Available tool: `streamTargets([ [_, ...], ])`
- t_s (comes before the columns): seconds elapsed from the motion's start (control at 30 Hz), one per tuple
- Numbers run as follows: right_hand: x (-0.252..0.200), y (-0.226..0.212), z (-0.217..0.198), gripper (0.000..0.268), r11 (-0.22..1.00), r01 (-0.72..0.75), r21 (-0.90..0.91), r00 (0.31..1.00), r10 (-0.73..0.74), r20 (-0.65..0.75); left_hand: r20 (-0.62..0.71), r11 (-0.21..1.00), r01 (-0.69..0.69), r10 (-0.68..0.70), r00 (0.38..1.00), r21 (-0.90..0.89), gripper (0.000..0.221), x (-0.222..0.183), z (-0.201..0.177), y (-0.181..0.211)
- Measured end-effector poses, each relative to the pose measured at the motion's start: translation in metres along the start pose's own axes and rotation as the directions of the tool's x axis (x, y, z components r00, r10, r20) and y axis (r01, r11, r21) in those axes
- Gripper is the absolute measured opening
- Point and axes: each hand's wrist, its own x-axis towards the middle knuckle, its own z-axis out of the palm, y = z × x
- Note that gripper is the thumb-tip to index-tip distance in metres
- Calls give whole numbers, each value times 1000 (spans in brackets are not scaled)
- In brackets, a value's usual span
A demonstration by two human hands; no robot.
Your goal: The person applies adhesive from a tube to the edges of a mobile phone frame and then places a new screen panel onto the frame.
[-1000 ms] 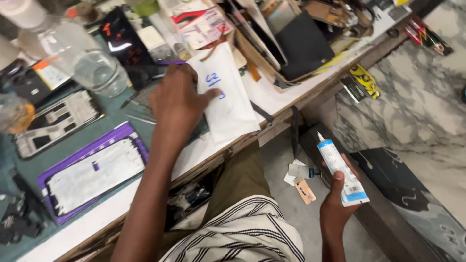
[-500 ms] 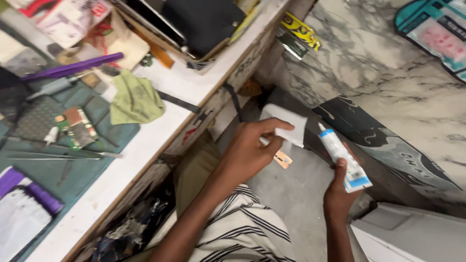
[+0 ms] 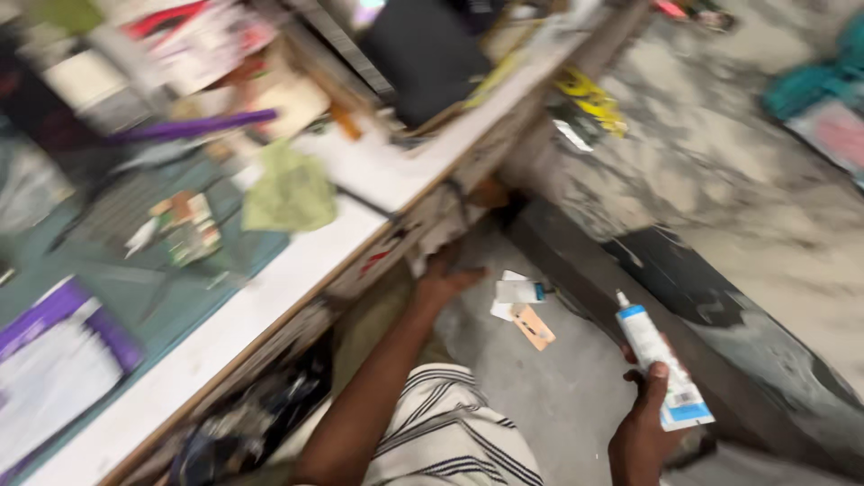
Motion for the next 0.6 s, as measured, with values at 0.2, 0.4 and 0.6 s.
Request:
streamTargets([
  [0.2,29,-68,61,42,403,-259,878,966,84,246,484,963,-220,267,833,-153,54,-81,-98,112],
  [0.4,3,-194,128,45,314,-271,910,864,-337,374,-24,980,-21,16,1000,-198,20,-211,-321,251],
  [0.6,-44,-299,175,53,402,-413,818,639,-512,574,-695,974,225,-138,706,35,12,-279,-420,273],
])
